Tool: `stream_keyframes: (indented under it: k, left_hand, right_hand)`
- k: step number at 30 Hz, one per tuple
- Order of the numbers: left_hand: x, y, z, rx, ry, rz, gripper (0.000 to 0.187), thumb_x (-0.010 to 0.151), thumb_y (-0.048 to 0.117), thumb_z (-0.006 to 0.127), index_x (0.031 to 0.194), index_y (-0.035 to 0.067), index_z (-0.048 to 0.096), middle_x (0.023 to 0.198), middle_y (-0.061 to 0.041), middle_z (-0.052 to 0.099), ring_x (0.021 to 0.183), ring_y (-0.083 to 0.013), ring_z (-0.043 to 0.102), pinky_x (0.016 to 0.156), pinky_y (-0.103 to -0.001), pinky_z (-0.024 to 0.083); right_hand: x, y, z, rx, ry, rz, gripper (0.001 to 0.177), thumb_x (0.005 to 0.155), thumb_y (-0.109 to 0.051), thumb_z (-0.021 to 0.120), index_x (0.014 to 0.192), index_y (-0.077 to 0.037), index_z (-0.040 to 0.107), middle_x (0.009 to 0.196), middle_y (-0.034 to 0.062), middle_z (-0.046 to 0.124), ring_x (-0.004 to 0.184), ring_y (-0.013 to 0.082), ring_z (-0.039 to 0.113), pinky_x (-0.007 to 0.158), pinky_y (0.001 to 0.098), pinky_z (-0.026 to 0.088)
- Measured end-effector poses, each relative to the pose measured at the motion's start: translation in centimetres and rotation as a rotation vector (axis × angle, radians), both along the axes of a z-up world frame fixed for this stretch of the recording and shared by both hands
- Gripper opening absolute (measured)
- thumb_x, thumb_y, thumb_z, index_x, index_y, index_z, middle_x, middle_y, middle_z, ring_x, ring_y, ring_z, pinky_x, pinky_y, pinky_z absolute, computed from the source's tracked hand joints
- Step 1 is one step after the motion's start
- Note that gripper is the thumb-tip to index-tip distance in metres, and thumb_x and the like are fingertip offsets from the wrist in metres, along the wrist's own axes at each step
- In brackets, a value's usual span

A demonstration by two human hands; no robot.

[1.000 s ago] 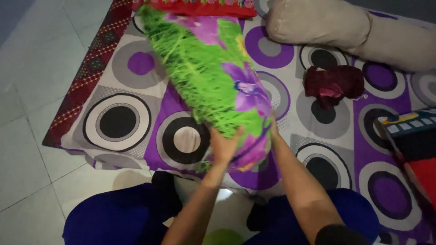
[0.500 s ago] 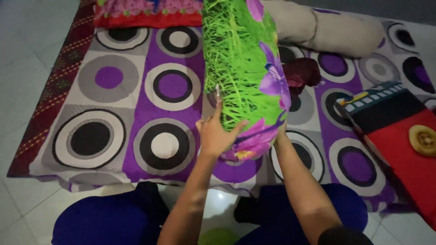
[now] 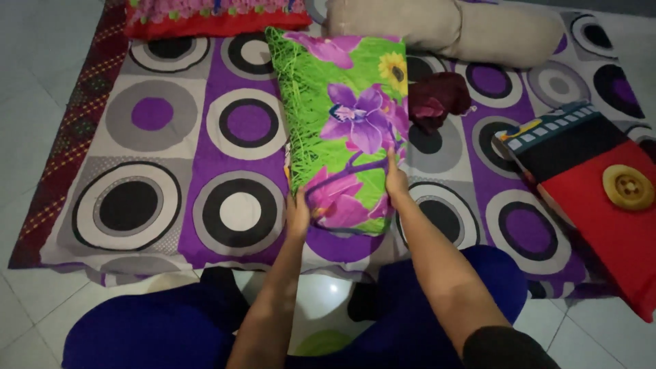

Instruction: A person is putting a floral pillowcase onto a pillow while sitting on a mattress on the floor.

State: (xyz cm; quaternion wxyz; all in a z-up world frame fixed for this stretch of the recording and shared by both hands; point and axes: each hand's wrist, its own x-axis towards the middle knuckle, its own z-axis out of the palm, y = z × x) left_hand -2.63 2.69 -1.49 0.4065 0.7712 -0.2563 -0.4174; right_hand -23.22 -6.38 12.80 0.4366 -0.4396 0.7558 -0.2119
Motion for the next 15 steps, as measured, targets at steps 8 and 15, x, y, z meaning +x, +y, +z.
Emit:
stream_keyframes:
  k: [8, 15]
  left_hand:
    - [3.6, 1.2, 9.8, -0.070, 0.177, 0.149, 0.111, 0.077, 0.068, 0.081, 0.161, 0.014, 0.033, 0.163, -0.020, 0.038, 0.152, -0.0335, 0.034, 0.126, -0.051, 0.026]
    - [21.2, 0.3, 3.7, -0.254, -0.789, 0.219, 0.046, 0.086, 0.053, 0.081, 0.116, 0.020, 0.073, 0.105, -0.011, 0.072, 0.102, -0.0364, 0.070, 0.088, -0.047, 0.054]
  right_hand:
    - [6.3, 6.3, -1.8, -0.049, -0.421, -0.176, 0.121, 0.074, -0.100, 0.038, 0.157, -0.012, 0.044, 0.159, 0.0176, 0.044, 0.147, 0.0326, 0.042, 0.121, 0.0403, 0.033]
    - [15.7, 16.2, -10.1, 0.489, -0.908, 0.049, 0.058, 0.092, -0.063, 0.060, 0.123, -0.014, 0.060, 0.105, 0.0158, 0.074, 0.096, 0.0328, 0.074, 0.084, 0.0511, 0.060]
